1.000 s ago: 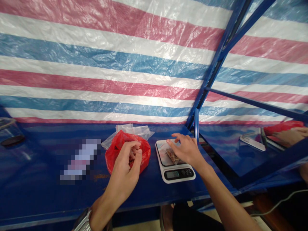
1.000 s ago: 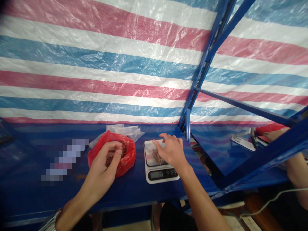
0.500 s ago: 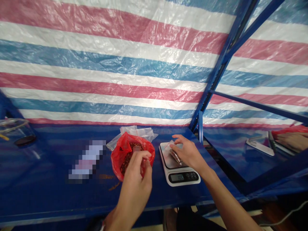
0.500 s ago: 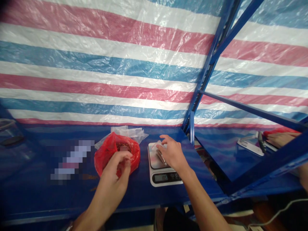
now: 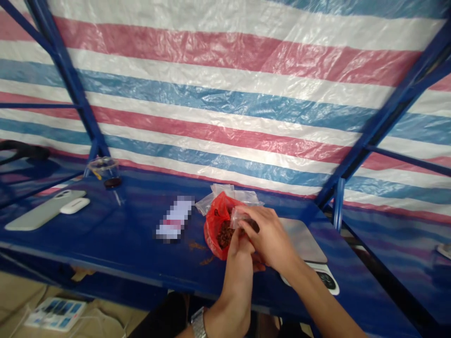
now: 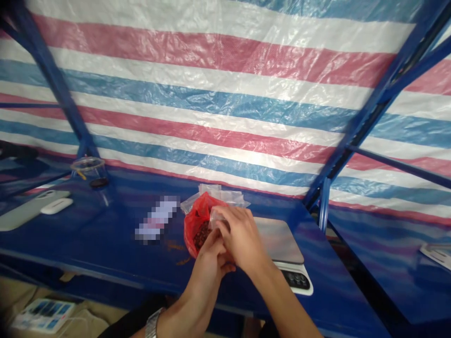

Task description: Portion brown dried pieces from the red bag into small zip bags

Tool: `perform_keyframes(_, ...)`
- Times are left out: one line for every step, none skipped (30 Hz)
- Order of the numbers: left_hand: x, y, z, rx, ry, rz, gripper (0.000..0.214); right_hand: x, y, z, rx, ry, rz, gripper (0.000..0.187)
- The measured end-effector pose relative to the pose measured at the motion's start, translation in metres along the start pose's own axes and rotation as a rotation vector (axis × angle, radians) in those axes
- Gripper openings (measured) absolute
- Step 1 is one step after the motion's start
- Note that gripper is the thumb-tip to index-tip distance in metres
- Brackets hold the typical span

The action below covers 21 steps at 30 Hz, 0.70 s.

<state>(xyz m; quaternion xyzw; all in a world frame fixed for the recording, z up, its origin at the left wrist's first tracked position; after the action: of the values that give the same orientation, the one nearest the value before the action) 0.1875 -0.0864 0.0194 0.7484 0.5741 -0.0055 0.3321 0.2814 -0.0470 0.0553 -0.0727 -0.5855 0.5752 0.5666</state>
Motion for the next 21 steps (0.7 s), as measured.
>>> perform_keyframes(0.0,-0.001,0.0,-0.056,-0.044,0.009,0.043,0.0,0.002,0.0,0.006,-0.006,0.033,0.032)
perform_keyframes(-0.001,-0.002,0.001,-0.112,-0.085,0.011,0.044,-0.001,0.004,-0.001,0.011,-0.007,0.06,0.033)
perform_keyframes(-0.001,-0.004,0.002,-0.159,-0.114,0.014,0.046,-0.002,0.004,-0.002,0.015,-0.006,0.081,0.034)
perform_keyframes(-0.001,-0.005,0.002,-0.186,-0.129,0.021,0.048,-0.002,0.004,-0.002,0.018,-0.005,0.098,0.035)
perform_keyframes(-0.001,-0.006,0.002,-0.202,-0.137,0.03,0.05,-0.002,0.003,-0.002,0.019,-0.005,0.11,0.037)
perform_keyframes(0.0,-0.008,0.002,-0.212,-0.142,0.039,0.05,-0.002,0.003,-0.002,0.022,-0.003,0.118,0.037)
perform_keyframes(0.0,-0.009,0.002,-0.224,-0.143,0.046,0.049,-0.002,0.003,-0.001,0.029,0.003,0.124,0.038)
perform_keyframes(0.001,-0.01,0.001,-0.238,-0.141,0.041,0.048,-0.002,0.003,-0.001,0.046,0.014,0.127,0.038)
perform_keyframes(0.001,-0.012,0.001,-0.251,-0.136,0.031,0.047,-0.001,0.004,-0.001,0.074,0.032,0.127,0.038)
perform_keyframes(0.001,-0.013,0.0,-0.261,-0.134,0.023,0.047,-0.001,0.005,-0.001,0.108,0.055,0.124,0.038)
perform_keyframes(0.001,-0.013,-0.001,-0.266,-0.136,0.021,0.047,-0.001,0.006,-0.002,0.135,0.08,0.116,0.038)
perform_keyframes(0.001,-0.013,-0.001,-0.262,-0.144,0.029,0.047,-0.001,0.007,-0.003,0.149,0.103,0.105,0.038)
perform_keyframes(0.002,-0.013,-0.001,-0.25,-0.156,0.04,0.047,-0.001,0.007,-0.004,0.148,0.121,0.093,0.038)
perform_keyframes(0.002,-0.012,0.0,-0.236,-0.17,0.048,0.048,-0.001,0.008,-0.005,0.136,0.133,0.081,0.038)
perform_keyframes(0.002,-0.012,0.0,-0.226,-0.178,0.049,0.05,-0.002,0.008,-0.006,0.124,0.136,0.075,0.038)
perform_keyframes(0.002,-0.012,0.001,-0.224,-0.179,0.041,0.052,-0.002,0.008,-0.007,0.117,0.133,0.074,0.038)
perform_keyframes(0.003,-0.013,0.001,-0.225,-0.18,0.033,0.054,-0.003,0.008,-0.008,0.118,0.128,0.076,0.038)
perform_keyframes(0.003,-0.013,0.002,-0.225,-0.185,0.036,0.056,-0.004,0.008,-0.008,0.121,0.124,0.077,0.039)
perform_keyframes(0.003,-0.013,0.002,-0.221,-0.192,0.045,0.057,-0.004,0.007,-0.009,0.119,0.121,0.073,0.038)
perform_keyframes(0.003,-0.013,0.002,-0.211,-0.198,0.055,0.059,-0.005,0.007,-0.009,0.113,0.118,0.069,0.038)
perform_keyframes(0.003,-0.013,0.002,-0.199,-0.2,0.06,0.059,-0.006,0.006,-0.01,0.114,0.116,0.067,0.037)
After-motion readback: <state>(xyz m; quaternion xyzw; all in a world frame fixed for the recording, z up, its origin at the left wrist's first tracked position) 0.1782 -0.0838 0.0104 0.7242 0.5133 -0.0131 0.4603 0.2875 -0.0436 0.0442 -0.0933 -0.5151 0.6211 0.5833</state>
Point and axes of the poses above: each hand's wrist, its own x-axis towards the middle knuckle, its own y-axis out of the palm, z = x × y, the point moved 3 cm from there along x, towards the middle knuckle, and after that the axes turned 12 degrees about -y, right-handed, at the moved point
